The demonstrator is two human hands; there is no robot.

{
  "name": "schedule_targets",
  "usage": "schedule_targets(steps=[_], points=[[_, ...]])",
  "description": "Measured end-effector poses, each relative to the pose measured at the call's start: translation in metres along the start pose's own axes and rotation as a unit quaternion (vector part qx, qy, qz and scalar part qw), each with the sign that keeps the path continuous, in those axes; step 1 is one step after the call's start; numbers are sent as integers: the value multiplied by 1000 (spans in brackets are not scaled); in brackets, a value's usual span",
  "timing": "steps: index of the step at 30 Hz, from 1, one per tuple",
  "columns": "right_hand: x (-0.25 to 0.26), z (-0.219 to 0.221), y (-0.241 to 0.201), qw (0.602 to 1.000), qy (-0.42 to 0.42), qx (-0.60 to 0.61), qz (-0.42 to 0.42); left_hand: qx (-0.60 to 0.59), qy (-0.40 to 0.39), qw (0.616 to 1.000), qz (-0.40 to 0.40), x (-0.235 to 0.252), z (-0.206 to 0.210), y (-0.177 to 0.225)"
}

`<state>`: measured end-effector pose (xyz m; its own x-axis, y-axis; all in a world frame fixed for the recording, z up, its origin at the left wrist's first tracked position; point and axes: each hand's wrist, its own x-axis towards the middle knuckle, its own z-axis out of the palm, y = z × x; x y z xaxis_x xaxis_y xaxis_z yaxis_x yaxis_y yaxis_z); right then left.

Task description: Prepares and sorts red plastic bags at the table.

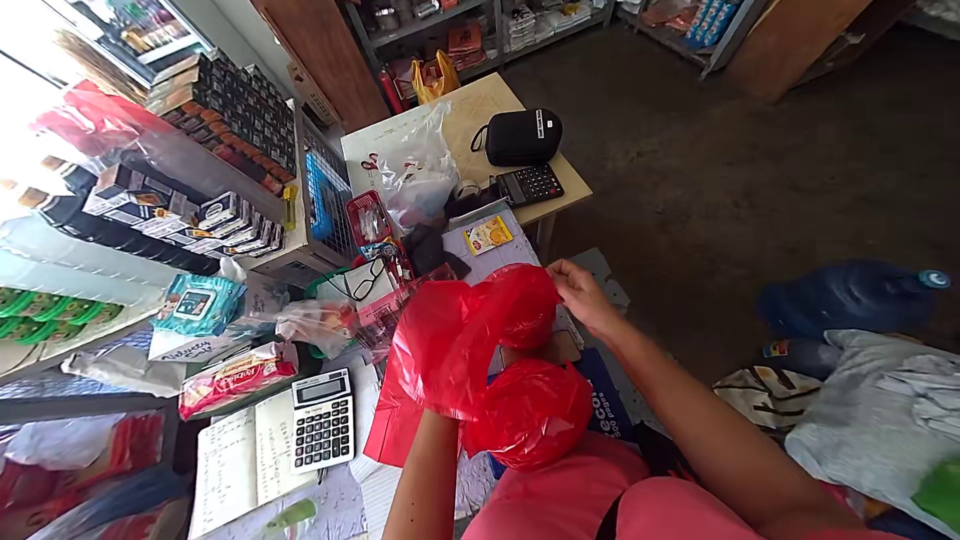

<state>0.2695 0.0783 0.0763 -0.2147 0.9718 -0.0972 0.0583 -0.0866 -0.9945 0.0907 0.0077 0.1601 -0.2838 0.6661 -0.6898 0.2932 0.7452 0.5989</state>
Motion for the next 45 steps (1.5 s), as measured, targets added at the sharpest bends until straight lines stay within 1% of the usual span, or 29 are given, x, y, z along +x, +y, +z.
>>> schedule_targets(steps=[1,2,3,4,5,6,8,10,11,14,16,18,19,20,21,23,24,25,26,27,29,30,33,36,37,39,43,45], points=[[4,-3,-1,999,-4,-44,-25,23,-12,999,41,17,-7,-13],[8,-6,-1,996,-3,-83,-44,26,12,991,134,38,-9,-35],[13,-8,1,993,-3,-108,-46,-28,66,957,281,76,-2,-67],[17,-9,6,993,-7,-115,-33,-92,61,928,357,103,0,-80],[20,-10,13,994,-14,-105,-6,-131,32,914,383,117,1,-82],[21,-9,23,996,-26,-85,29,-155,4,912,379,123,1,-80],[21,-6,42,994,-45,-46,92,-183,-28,920,344,126,2,-75],[19,-1,52,991,-47,-47,113,-183,-42,932,309,130,1,-77],[18,0,55,990,-43,-68,113,-176,-39,937,299,133,2,-80],[17,4,51,980,-17,-168,102,-139,16,944,300,141,10,-86],[16,3,42,963,0,-253,95,-84,61,952,287,139,11,-83],[16,-4,27,943,-17,-322,83,-20,83,960,267,136,4,-81],[17,-11,20,941,-33,-328,71,-12,88,957,277,135,-1,-84],[18,-19,16,951,-52,-301,50,-31,88,947,308,135,-7,-89],[18,-28,12,967,-77,-240,25,-58,74,930,354,133,-13,-94],[15,-38,3,987,-138,-88,-12,-98,-6,895,436,122,-25,-96],[14,-40,-2,986,-164,-22,-15,-107,-52,880,461,114,-29,-95],[14,-40,-5,984,-177,27,-16,-113,-81,868,477,107,-30,-91],[14,-37,-7,983,-171,62,-20,-122,-89,859,488,101,-28,-85],[14,-32,-7,984,-149,91,-28,-130,-76,853,500,99,-24,-80],[13,-19,1,985,-90,139,-44,-146,-36,843,516,108,-17,-74],[10,-15,8,984,-70,160,-45,-154,-32,841,518,118,-14,-76],[3,-12,39,983,-41,178,-25,-163,-57,847,502,145,-6,-95],[2,-28,69,996,-41,75,-18,-155,-75,860,481,151,-3,-110],[4,-34,69,998,-42,45,-21,-161,-81,860,478,148,-6,-108],[4,-43,53,998,-41,35,-22,-188,-107,852,477,136,-17,-101],[9,-39,11,989,-89,109,-43,-244,-118,822,501,121,-29,-85],[11,-31,10,985,-96,136,-53,-244,-113,822,502,118,-23,-79]])
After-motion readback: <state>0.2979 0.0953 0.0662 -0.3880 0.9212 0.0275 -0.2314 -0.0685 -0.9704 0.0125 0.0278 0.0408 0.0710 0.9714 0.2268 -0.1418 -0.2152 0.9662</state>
